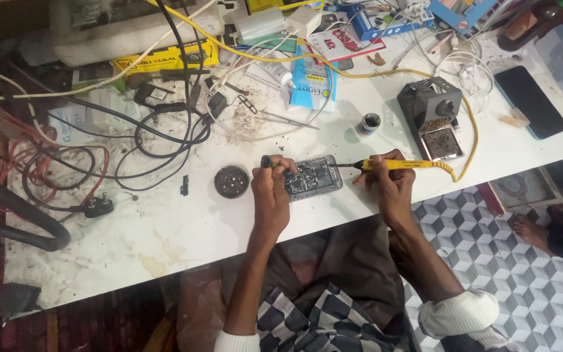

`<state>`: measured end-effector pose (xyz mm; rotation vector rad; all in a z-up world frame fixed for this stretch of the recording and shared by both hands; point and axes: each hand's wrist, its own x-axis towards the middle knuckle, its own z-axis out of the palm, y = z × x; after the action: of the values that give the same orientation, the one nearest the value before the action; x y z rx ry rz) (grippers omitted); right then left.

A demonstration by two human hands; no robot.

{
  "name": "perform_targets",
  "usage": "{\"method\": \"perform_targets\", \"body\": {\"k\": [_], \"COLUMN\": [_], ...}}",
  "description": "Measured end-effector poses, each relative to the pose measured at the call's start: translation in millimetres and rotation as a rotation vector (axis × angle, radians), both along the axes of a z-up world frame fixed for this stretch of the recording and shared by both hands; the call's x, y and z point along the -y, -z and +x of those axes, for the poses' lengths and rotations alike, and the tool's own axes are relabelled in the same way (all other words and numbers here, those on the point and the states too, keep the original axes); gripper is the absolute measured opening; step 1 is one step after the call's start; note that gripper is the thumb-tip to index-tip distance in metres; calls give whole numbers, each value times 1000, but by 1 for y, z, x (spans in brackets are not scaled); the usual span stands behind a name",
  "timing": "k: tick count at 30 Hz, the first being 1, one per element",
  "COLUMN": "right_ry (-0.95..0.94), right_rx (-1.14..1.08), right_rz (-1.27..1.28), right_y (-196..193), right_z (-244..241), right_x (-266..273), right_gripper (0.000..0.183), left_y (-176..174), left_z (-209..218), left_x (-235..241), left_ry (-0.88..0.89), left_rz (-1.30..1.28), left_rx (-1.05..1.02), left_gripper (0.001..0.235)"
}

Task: The person uses a soldering iron and a small tool to work on a circuit board placed on a cluttered workbench. They repeatedly apply heat and manipulate components on the board throughout the clip.

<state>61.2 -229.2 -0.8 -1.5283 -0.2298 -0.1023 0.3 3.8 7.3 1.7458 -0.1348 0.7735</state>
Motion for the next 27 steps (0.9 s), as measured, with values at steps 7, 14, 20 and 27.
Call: {"method": "perform_targets", "body": {"k": [7, 14, 20, 27], "right_ry": [26, 28, 49, 58], "right_rx": [-11, -53, -72, -91], "right_rz": [-30, 33, 17, 1], "right_y": [-2, -4, 2, 2], "right_z": [0, 0, -3, -1], "right_x": [-2, -2, -1, 0], "right_gripper": [27, 27, 26, 25], "left_y": [2, 4, 4, 2], "left_z": [0, -2, -2, -2], "left_x": [0, 1, 1, 1], "left_ry": [28, 14, 14, 20], "left_rz": [-68, -34, -41, -45], "left_rx": [-84, -61, -71, -80], "left_gripper": [24, 23, 24, 28]}}
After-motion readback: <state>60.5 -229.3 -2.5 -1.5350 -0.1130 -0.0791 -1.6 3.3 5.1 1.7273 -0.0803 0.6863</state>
